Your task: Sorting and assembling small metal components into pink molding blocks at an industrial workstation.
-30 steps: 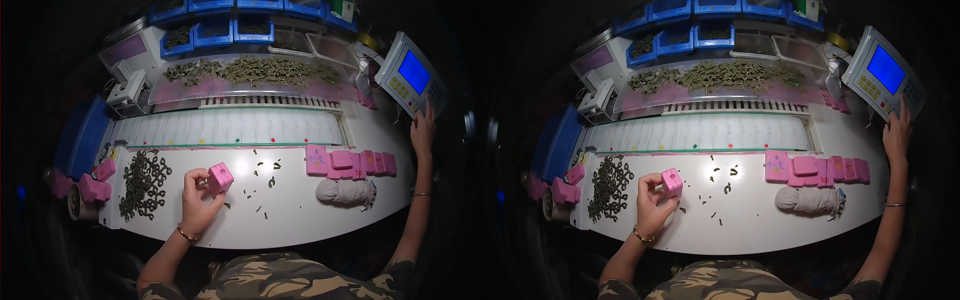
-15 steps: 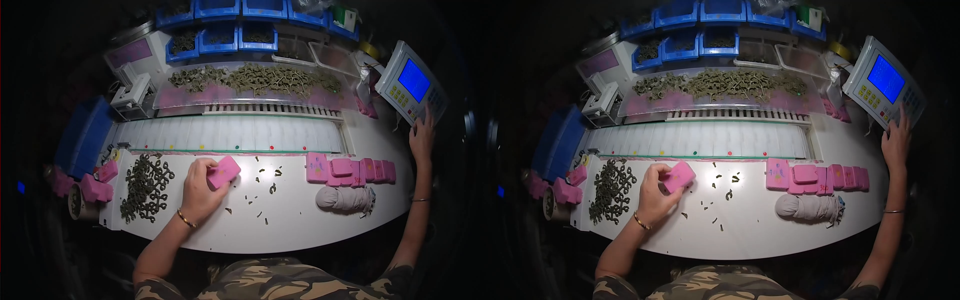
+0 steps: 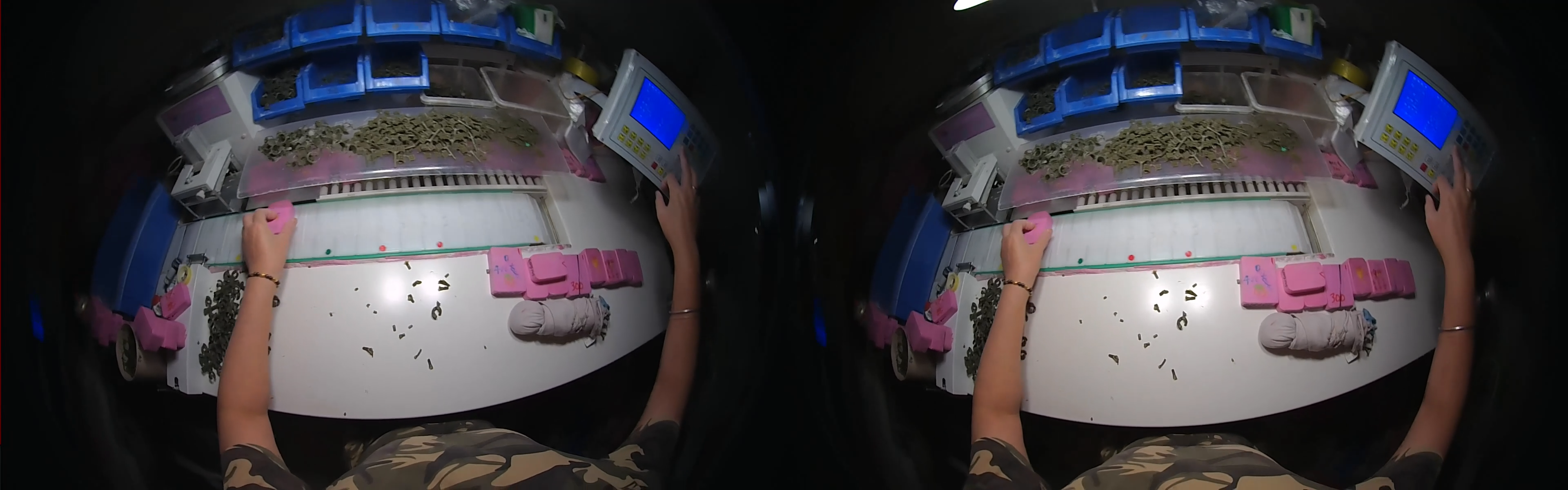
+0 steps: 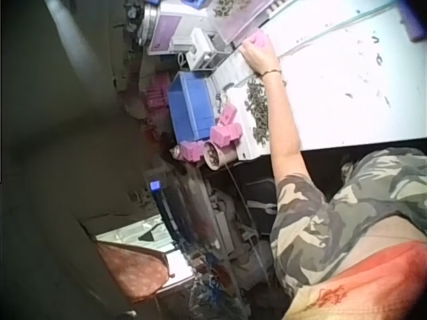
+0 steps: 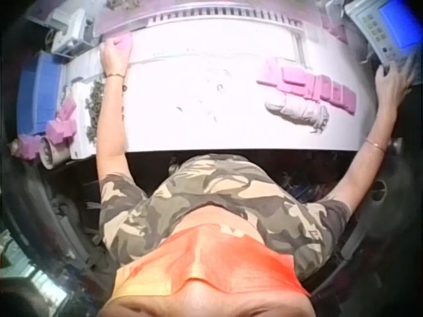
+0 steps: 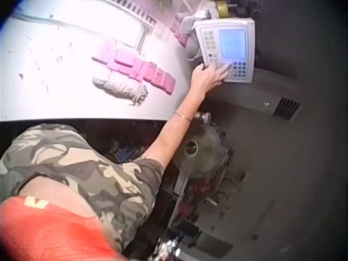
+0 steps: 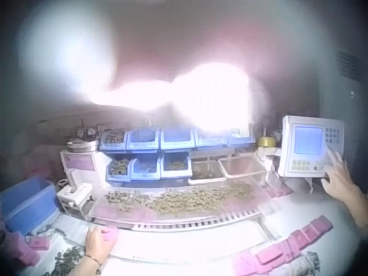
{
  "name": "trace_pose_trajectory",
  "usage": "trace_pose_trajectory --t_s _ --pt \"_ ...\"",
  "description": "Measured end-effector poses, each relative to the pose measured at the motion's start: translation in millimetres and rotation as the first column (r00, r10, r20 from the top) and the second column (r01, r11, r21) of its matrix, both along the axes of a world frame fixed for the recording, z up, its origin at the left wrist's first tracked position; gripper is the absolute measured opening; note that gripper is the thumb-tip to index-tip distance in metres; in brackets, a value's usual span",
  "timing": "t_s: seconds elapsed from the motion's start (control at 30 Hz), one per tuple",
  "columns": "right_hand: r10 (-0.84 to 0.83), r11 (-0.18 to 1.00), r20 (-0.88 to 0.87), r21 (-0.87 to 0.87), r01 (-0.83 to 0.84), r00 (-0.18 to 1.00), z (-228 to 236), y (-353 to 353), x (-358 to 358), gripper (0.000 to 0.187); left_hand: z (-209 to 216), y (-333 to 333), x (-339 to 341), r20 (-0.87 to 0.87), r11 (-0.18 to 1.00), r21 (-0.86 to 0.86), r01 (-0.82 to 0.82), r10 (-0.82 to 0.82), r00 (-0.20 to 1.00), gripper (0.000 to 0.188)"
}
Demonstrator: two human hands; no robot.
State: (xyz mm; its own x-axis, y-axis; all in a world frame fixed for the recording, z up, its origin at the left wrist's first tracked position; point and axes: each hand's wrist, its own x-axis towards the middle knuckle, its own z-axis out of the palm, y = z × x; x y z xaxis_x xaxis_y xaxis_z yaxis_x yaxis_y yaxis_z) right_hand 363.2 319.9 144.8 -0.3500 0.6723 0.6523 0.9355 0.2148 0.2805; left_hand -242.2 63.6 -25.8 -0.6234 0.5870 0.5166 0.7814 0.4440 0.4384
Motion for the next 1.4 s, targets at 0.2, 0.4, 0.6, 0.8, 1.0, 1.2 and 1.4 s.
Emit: trace_pose_trajectory --t_s 0.2,0.4,0.6,0.8,1.0,1.2,1.4 --pt "0.348 0.938 -0.195 0.063 -0.342 0.917 -25 -31 -29 0.034 2 -13 -21 -0.053 0.990 -0.067 0.122 -0.125 0.991 0.032" --pt "0.272 0.736 -0.396 -0.501 -0.455 0.877 -64 -78 -44 0.028 26 -18 83 -0.026 0.936 0.013 0.352 -0.351 0.936 0.036" --pt "-0.059 0.898 -0.304 -0.433 -0.083 0.951 -112 -34 55 0.028 51 -6 160 0.112 0.768 0.030 0.640 -0.639 0.761 0.039" --pt "-0.337 0.803 -0.564 -0.590 -0.083 0.754 -176 19 165 0.037 53 23 205 0.117 0.566 0.020 0.824 -0.820 0.560 0.032" --pt "-0.357 0.750 -0.786 -0.564 -0.346 0.505 -184 3 133 0.035 36 60 254 0.212 0.448 0.020 0.894 -0.875 0.434 0.032" --pt "-0.317 0.715 -0.679 -0.630 -0.304 0.662 -174 -22 104 0.044 23 60 260 0.220 0.531 -0.058 0.846 -0.819 0.529 0.030" --pt "-0.266 0.599 -0.699 -0.660 -0.454 0.664 -152 -52 35 0.038 32 21 215 0.222 0.658 -0.110 0.745 -0.714 0.664 0.019"
